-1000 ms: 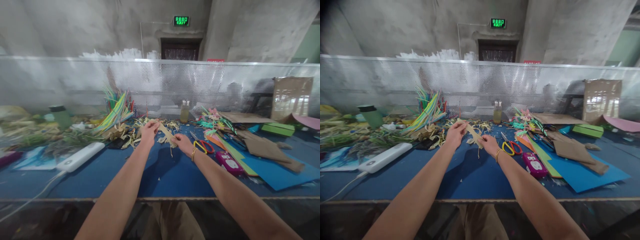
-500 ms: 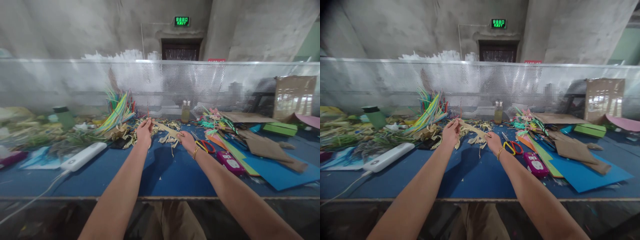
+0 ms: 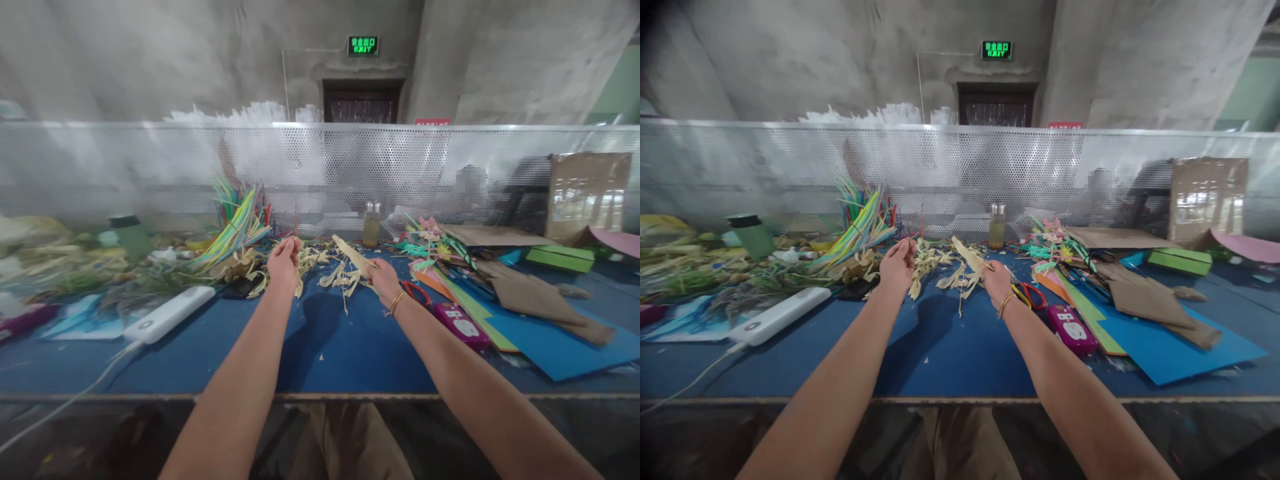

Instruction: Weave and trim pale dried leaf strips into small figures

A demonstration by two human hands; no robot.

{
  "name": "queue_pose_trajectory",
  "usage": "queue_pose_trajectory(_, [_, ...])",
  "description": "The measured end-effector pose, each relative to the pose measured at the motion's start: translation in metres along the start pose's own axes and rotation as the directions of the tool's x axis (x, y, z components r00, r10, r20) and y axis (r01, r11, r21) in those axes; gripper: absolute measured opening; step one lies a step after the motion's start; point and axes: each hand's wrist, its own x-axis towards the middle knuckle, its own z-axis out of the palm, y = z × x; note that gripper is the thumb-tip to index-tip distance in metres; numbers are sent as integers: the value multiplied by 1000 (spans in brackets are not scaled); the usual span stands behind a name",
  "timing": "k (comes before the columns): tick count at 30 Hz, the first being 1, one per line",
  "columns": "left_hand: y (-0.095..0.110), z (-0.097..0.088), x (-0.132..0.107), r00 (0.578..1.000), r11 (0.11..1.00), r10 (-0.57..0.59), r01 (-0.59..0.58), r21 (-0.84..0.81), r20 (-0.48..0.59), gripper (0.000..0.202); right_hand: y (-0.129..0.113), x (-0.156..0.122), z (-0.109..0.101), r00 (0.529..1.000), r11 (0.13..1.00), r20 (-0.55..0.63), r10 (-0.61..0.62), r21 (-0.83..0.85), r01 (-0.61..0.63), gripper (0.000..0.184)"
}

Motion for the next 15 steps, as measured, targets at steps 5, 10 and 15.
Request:
queue_pose_trajectory(5, [-17,11,-14,966,967,-104,43,252,237,26,-8,-7,5,999,993,52,7,120,-14,25])
queue_pose_trajectory(10, [-34,19,-29,810,820,-200,-170,547,552,17,-8,-14,12,979,988,202,-5,155,-27,29])
queue_pose_trajectory(15, [-36,16,-25,766,736,-127,-353,577,630,18,-6,-17,15,966,995,257,-37,102,11,30])
